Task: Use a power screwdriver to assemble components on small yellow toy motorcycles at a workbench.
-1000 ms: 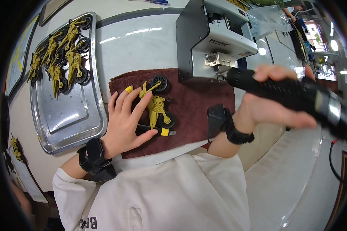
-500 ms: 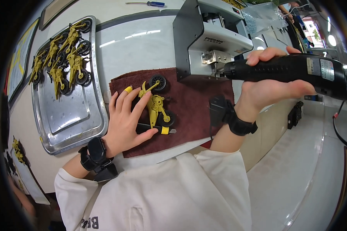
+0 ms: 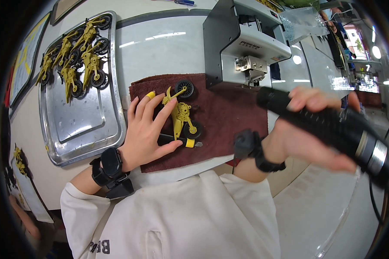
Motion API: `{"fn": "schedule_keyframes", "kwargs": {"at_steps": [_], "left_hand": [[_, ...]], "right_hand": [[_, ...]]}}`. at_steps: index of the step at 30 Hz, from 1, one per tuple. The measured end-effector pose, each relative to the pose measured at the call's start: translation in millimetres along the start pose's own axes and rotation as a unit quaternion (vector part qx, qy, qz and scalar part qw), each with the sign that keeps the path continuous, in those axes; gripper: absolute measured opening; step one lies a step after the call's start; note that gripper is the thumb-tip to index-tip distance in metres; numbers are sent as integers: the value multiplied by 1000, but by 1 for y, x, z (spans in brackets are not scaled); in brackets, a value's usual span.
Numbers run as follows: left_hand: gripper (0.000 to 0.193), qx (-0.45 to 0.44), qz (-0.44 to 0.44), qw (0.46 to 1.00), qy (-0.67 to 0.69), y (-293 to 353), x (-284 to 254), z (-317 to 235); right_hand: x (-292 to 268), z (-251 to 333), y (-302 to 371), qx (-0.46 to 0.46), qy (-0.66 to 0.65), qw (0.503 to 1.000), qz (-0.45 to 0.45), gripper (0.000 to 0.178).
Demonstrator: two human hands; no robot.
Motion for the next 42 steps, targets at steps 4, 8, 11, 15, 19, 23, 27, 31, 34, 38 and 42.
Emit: {"fn": "schedule_keyframes", "kwargs": {"at_steps": [4,8,11,15,19,23,27,31,34,38,42], "left_hand": [[82,5,1,1000,-2,0,1,-1],[82,5,-1,1000,-6,1,1,-1],[83,1,-2,1000,-2,3,0,0],[83,6,1,1000,14,2,-1,0],[85,5,-2,1000,15,1,0,1],[85,-1,-8,1000,11,3,1,3],[85,-2,-10,1000,20,4,1,3],[86,2,-9,1000,20,5,3,3],[86,-3,-7,1000,22,5,3,5],[85,5,-24,999,22,4,2,5],[84,6,-17,999,29,3,3,4]], "right_hand": [[-11,-33,-31,39,112,989,-93,101],[1,-49,-27,108,168,977,-77,94],[5,-38,-10,175,125,975,-47,93],[36,9,47,104,-145,977,114,93],[67,28,77,70,-177,933,305,87],[77,21,89,73,-193,928,311,92],[79,15,98,98,-178,930,306,92],[82,5,103,100,-174,935,293,94],[87,-2,106,102,-190,928,304,94],[93,-6,108,90,-188,929,306,93],[92,-10,105,104,-194,925,310,93]]}}
Point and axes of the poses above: each hand's wrist, its own y-axis away from the middle knuckle, its own x-axis out of the palm, z = x × y, the point moved 5 cm from there along -y, towards the middle knuckle, and after that the axes turned 10 degrees about y, right-handed, at the moved point
